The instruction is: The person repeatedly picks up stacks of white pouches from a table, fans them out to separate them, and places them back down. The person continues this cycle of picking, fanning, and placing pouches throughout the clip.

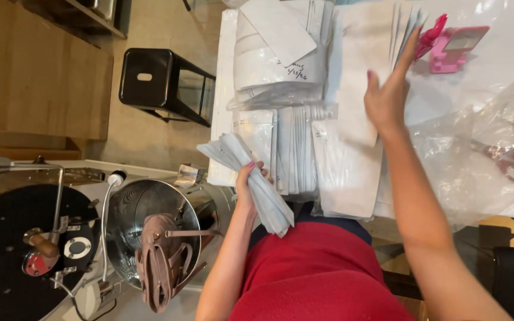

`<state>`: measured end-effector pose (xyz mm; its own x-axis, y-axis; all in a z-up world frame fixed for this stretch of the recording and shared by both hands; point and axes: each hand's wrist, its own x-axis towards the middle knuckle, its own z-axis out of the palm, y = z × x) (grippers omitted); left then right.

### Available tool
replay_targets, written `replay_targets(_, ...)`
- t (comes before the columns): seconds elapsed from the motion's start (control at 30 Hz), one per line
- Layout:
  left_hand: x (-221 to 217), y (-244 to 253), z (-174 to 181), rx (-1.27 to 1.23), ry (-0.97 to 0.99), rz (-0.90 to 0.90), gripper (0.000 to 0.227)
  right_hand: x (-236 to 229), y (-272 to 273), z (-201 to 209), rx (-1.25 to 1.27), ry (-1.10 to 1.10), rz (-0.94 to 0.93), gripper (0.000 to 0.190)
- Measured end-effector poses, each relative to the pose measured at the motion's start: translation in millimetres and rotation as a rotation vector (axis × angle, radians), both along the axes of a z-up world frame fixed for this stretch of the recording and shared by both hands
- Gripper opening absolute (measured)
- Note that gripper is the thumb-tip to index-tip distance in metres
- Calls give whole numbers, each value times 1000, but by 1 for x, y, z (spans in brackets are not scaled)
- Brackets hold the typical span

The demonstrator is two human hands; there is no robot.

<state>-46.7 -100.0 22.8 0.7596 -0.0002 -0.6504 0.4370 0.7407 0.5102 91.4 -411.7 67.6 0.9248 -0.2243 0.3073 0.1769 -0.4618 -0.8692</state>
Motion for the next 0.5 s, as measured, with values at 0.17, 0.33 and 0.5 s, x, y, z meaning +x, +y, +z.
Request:
replay_targets(0.17, -29, 14, 10, -23, 21, 93, 31, 100, 6, -48, -184, 134, -83, 79)
replay_targets(0.33, -30, 21, 25, -19, -15, 125, 33, 168, 23, -104, -216, 315, -216, 81)
replay_targets(0.5, -36, 25, 33, 3, -68, 222, 43, 206, 26, -166, -351, 484, -262, 96)
